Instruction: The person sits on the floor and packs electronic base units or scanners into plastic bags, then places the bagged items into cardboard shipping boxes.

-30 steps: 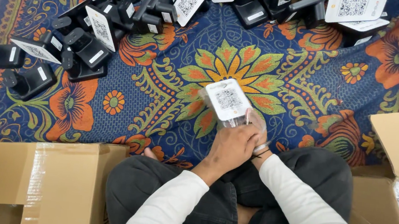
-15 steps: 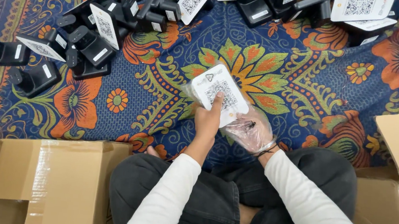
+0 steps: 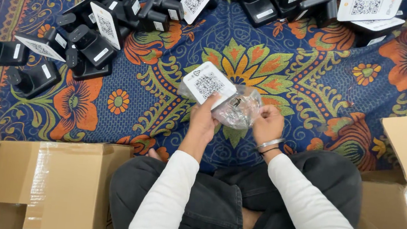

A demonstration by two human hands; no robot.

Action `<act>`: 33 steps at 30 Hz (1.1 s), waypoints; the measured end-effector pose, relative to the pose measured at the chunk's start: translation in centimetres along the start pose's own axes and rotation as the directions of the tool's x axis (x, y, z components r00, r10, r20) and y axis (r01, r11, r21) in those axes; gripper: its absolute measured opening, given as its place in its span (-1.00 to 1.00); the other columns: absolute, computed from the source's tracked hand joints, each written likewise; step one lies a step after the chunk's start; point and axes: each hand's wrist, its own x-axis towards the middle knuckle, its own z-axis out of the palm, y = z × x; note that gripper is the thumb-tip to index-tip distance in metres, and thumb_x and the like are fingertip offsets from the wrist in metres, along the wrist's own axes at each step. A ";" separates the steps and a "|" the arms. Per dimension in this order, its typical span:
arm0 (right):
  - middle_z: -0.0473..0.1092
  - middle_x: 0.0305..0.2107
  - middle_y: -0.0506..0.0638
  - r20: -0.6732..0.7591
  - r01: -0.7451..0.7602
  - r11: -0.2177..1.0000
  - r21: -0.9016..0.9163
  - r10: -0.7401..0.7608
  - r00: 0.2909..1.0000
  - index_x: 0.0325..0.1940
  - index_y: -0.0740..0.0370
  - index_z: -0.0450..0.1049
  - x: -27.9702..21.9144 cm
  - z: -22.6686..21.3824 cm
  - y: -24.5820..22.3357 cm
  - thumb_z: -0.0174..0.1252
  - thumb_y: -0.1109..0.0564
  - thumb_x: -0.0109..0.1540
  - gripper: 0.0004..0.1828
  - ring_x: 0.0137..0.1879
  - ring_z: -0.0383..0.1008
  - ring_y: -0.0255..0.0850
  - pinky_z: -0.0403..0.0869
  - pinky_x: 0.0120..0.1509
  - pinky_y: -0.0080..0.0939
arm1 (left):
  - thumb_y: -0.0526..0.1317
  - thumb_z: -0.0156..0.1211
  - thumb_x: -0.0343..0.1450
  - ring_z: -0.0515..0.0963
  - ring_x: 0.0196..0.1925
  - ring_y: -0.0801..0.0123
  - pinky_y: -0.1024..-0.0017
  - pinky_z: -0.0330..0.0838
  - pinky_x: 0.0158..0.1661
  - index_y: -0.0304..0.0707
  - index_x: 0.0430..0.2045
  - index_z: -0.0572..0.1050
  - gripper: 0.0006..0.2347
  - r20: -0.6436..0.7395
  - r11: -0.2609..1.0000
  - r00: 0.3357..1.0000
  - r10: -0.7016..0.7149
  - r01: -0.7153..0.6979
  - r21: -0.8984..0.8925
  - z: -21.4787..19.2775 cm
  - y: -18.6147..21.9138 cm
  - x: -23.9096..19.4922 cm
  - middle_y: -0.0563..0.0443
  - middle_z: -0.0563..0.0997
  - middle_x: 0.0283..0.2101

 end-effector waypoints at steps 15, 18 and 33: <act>0.49 -0.35 0.07 0.279 -0.534 0.792 0.296 0.463 0.841 -0.05 0.23 0.31 -1.9 -0.3 -8.0 0.16 0.16 0.26 -0.77 -0.35 0.59 -0.13 0.62 -0.33 -0.11 | -0.19 0.30 0.39 0.70 -0.02 0.18 0.22 0.64 -0.07 -0.37 0.06 0.48 -0.62 -0.011 0.999 0.999 -0.037 0.037 -0.012 -1.7 0.4 2.0 -0.15 0.66 0.00; 0.53 -0.34 -0.02 0.462 -0.820 0.552 0.154 0.693 0.553 0.00 0.05 0.42 -5.0 1.5 -14.3 0.05 -0.29 0.25 -0.55 -0.35 0.57 -0.17 0.59 -0.36 -0.15 | -0.11 0.27 0.40 0.64 -0.04 0.24 0.24 0.54 -0.10 -0.24 0.08 0.47 -0.62 -0.023 0.994 0.995 -0.092 0.093 0.055 -1.7 -0.9 1.8 -0.05 0.64 0.00; 0.42 -0.14 -0.01 0.388 -0.529 0.779 -0.337 0.627 0.676 0.23 0.15 0.28 -1.9 -0.9 -11.4 0.46 0.05 0.05 -0.26 -0.17 0.49 -0.24 0.59 -0.23 -0.07 | -0.03 0.24 0.42 0.65 -0.15 0.28 0.29 0.56 -0.20 -0.23 0.04 0.49 -0.63 -0.128 0.992 0.985 -0.113 0.119 0.043 -3.1 0.6 3.5 -0.05 0.65 -0.10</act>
